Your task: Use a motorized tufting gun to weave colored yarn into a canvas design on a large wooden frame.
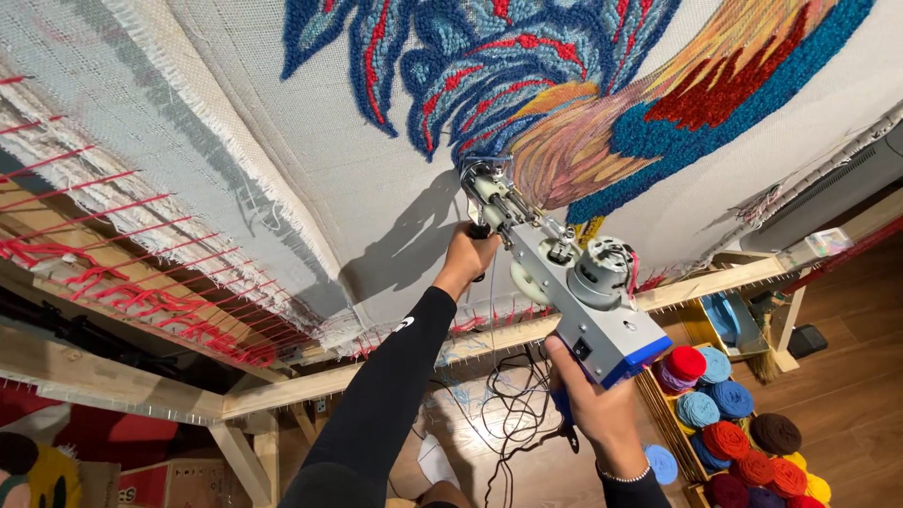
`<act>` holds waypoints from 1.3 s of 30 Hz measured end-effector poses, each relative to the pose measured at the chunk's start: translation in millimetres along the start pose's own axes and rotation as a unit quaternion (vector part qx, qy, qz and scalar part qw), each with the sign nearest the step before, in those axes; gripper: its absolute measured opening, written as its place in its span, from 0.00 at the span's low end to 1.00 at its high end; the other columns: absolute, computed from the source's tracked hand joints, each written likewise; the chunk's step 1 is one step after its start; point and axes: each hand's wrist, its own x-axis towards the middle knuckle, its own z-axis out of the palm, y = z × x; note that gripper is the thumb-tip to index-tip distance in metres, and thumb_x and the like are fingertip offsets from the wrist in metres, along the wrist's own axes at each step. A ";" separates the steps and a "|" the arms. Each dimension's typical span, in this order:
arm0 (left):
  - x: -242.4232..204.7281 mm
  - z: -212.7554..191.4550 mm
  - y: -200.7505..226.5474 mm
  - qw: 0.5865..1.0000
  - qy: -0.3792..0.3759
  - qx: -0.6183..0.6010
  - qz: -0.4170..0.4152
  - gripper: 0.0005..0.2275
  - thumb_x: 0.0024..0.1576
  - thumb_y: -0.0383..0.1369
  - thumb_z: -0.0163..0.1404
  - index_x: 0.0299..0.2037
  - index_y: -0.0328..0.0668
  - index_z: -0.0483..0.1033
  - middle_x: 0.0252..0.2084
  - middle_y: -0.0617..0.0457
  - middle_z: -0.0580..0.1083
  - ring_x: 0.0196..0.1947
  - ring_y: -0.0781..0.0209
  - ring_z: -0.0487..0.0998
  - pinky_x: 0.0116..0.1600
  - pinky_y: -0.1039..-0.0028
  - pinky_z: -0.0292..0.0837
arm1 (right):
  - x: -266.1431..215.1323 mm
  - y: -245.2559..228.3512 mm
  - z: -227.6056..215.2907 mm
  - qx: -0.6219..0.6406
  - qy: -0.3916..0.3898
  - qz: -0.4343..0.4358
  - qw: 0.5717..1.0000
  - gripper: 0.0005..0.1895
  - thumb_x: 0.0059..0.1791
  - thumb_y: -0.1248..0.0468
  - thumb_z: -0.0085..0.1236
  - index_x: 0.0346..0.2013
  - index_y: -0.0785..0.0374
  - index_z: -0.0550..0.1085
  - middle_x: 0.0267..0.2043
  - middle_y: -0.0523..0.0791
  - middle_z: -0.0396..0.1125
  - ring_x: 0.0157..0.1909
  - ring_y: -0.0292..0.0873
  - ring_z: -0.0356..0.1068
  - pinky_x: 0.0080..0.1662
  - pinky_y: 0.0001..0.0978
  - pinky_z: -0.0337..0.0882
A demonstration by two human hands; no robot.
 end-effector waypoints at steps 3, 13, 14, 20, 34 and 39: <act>15.7 9.0 -14.3 0.999 0.037 0.032 0.016 0.06 0.52 0.31 0.55 0.29 0.36 0.74 0.23 0.56 0.75 0.21 0.66 0.72 0.29 0.69 0.66 | 2.1 0.3 0.1 0.019 0.002 0.017 1.000 0.07 0.48 0.64 0.63 0.30 0.65 0.75 0.19 0.40 0.67 0.19 0.33 0.65 0.24 0.26 0.63; 36.9 10.1 -35.3 0.998 -0.033 0.009 0.062 0.03 0.52 0.24 0.51 0.27 0.32 0.73 0.23 0.52 0.74 0.21 0.67 0.70 0.27 0.67 0.62 | 7.8 -8.0 3.8 0.053 -0.014 0.003 0.999 0.07 0.49 0.66 0.60 0.28 0.65 0.74 0.17 0.42 0.66 0.18 0.34 0.64 0.23 0.27 0.63; 42.4 11.1 -42.3 0.996 -0.034 0.025 0.083 0.04 0.52 0.24 0.51 0.26 0.31 0.72 0.22 0.52 0.73 0.21 0.67 0.70 0.26 0.67 0.62 | 8.3 -7.4 3.8 0.057 -0.016 -0.001 0.998 0.06 0.49 0.66 0.60 0.29 0.65 0.74 0.17 0.42 0.66 0.19 0.34 0.64 0.23 0.27 0.63; 36.8 7.1 -18.3 0.997 -0.013 0.057 0.050 0.08 0.54 0.29 0.53 0.26 0.32 0.73 0.21 0.53 0.73 0.20 0.66 0.69 0.27 0.66 0.62 | 6.0 -4.0 8.0 0.091 -0.005 0.011 0.996 0.08 0.50 0.67 0.59 0.29 0.68 0.73 0.18 0.43 0.66 0.18 0.36 0.64 0.24 0.28 0.64; 44.5 7.7 -20.1 0.999 -0.025 0.038 0.025 0.06 0.52 0.28 0.54 0.27 0.35 0.70 0.21 0.53 0.72 0.20 0.67 0.69 0.26 0.67 0.62 | 5.5 -8.5 7.7 0.110 0.004 0.028 0.994 0.07 0.50 0.67 0.59 0.31 0.68 0.73 0.18 0.43 0.66 0.19 0.36 0.65 0.23 0.28 0.64; 96.5 16.8 -87.2 0.866 -0.208 -0.425 -0.163 0.11 0.54 0.39 0.46 0.27 0.39 0.67 0.17 0.54 0.69 0.14 0.64 0.68 0.19 0.73 0.59 | 8.9 2.0 2.7 0.049 -0.004 0.003 0.999 0.07 0.49 0.67 0.61 0.29 0.67 0.74 0.18 0.42 0.67 0.19 0.35 0.65 0.23 0.27 0.64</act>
